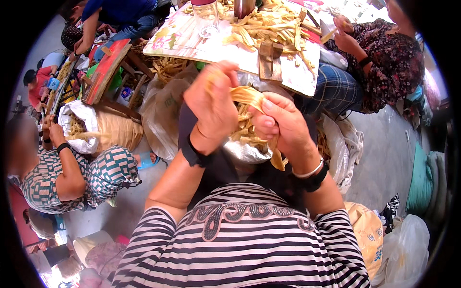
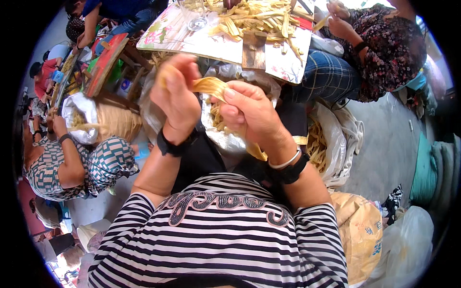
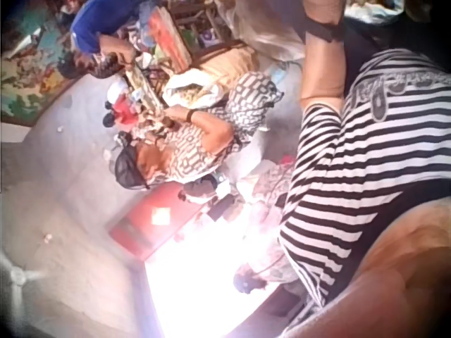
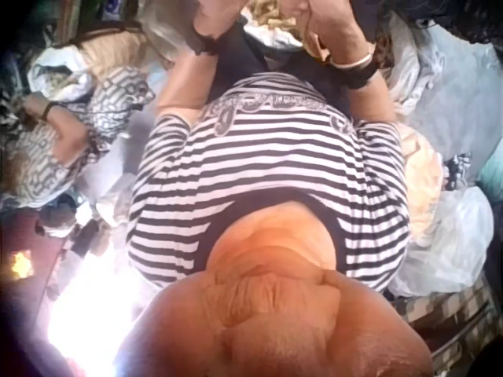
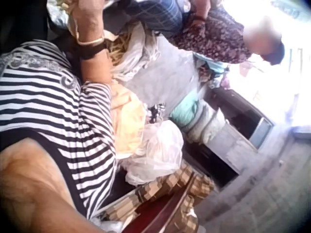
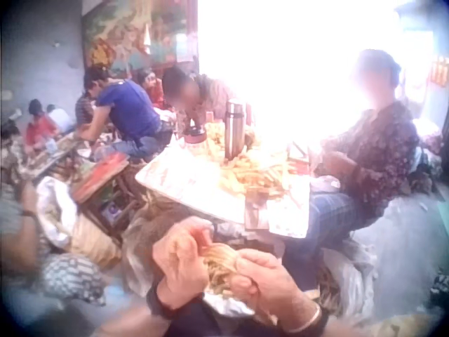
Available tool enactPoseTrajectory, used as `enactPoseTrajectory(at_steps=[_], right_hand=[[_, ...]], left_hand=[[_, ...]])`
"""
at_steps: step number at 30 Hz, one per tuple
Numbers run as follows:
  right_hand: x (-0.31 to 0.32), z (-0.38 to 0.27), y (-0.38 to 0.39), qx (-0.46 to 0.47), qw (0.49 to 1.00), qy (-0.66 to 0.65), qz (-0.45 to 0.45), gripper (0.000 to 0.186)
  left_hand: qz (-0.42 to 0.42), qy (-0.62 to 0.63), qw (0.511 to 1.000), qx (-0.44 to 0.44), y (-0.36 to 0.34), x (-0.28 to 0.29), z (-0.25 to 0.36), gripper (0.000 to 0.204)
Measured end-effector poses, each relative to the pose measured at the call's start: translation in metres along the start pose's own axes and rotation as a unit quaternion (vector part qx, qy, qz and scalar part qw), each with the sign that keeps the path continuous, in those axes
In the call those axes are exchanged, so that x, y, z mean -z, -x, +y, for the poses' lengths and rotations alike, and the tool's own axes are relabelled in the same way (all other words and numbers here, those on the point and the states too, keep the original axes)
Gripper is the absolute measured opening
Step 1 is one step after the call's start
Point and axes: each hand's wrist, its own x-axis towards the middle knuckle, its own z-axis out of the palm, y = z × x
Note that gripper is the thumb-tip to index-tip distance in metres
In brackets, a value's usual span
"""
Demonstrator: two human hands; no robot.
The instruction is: The person takes long beige strips of material, ties them into knots and folds them into small bundles, and places the completed bundles into a white sack between their legs.
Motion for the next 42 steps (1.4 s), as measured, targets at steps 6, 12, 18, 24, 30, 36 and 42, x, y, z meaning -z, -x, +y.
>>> enactPoseTrajectory(at_steps=[6,12,18,24,30,36,42], right_hand=[[-0.006,0.022,0.001,0.281,0.739,0.59,0.165,0.02],[0.017,0.026,-0.003,0.143,0.922,0.319,0.166,0.014],[0.02,0.013,0.005,-0.01,0.993,0.004,0.118,0.024],[0.052,0.016,0.013,-0.165,0.984,-0.067,-0.024,0.026],[0.027,0.001,0.019,0.004,0.909,0.402,0.108,0.023],[0.027,-0.009,0.026,-0.055,0.966,0.244,0.06,0.02],[0.052,0.011,0.018,-0.054,0.984,-0.145,-0.085,0.025]], left_hand=[[-0.173,-0.067,0.975,0.118,0.032,-0.013,0.018,0.034],[-0.264,-0.071,0.92,0.281,0.023,-0.003,0.004,0.038],[-0.272,-0.19,0.923,0.196,0.024,-0.002,0.011,0.018],[-0.282,-0.146,0.948,0.003,0.028,-0.003,0.004,0.008],[-0.276,-0.142,0.929,0.201,0.034,-0.001,0.002,0.01],[-0.322,-0.126,0.901,0.261,0.026,0.003,0.009,0.012],[-0.246,-0.192,0.942,0.123,0.012,-0.009,0.013,0.012]])
